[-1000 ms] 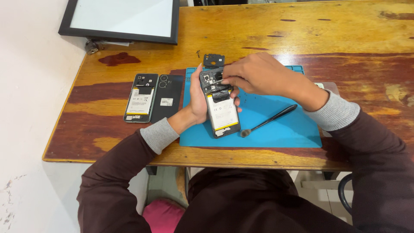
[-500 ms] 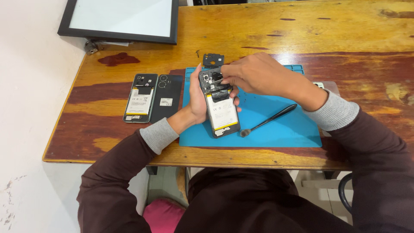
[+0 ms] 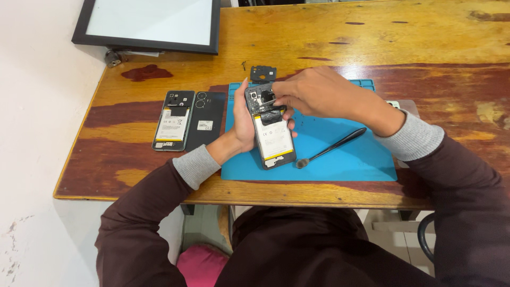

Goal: The person disassembles a smartphone on a blue mat, using a screwdriver to remove screws and a metal spudger to pry open the casing. They carefully lift the battery and disconnect internal components, then reposition the phone to continue working on the internal assembly.

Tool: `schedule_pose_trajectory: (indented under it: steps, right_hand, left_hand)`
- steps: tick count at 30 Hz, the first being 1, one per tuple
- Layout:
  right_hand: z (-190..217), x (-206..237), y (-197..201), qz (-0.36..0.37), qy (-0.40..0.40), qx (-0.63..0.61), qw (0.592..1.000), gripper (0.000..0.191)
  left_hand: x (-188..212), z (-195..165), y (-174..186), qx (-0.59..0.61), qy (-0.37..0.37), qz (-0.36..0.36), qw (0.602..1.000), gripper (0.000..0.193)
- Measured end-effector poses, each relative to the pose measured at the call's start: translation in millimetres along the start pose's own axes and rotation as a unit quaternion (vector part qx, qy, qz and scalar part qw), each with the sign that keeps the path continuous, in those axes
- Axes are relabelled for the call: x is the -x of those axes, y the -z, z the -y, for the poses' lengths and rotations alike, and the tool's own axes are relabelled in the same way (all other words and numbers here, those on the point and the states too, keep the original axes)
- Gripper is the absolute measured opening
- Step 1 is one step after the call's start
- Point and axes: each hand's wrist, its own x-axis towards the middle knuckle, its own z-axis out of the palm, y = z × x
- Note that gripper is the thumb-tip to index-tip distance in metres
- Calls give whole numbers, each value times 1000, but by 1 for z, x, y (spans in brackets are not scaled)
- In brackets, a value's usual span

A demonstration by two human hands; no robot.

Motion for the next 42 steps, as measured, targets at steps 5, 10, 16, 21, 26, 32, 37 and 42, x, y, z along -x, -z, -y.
schedule_pose_trajectory:
  steps: [5, 10, 16, 21, 26, 32, 37, 42]
  right_hand:
    - [0, -1, -1, 4, -5, -7, 1000, 11]
    - [0, -1, -1, 11, -12, -2, 1000, 13]
    - [1, -1, -1, 15, -16, -19, 1000, 13]
    - [1, -1, 0, 16, -19, -8, 1000, 15]
    - [1, -1, 1, 9, -8, -14, 1000, 13]
    - [3, -2, 1, 41, -34, -52, 997, 14]
    - [5, -3, -1, 59, -54, -47, 996, 17]
    - [3, -2, 0, 51, -37, -50, 997, 19]
  left_hand:
    - [1, -1, -1, -11, 0, -11, 1000, 88]
    - [0, -2, -2, -21, 1, -17, 1000, 90]
    - [0, -1, -2, -25, 0, -13, 1000, 91]
    - [0, -1, -1, -20, 3, -12, 1000, 91]
    - [0, 0, -1, -19, 2, -12, 1000, 91]
    - [0, 0, -1, -15, 4, -21, 1000, 92]
    - [1, 0, 0, -30, -7, -17, 999, 93]
    - [-1, 0, 1, -8, -3, -3, 1000, 93]
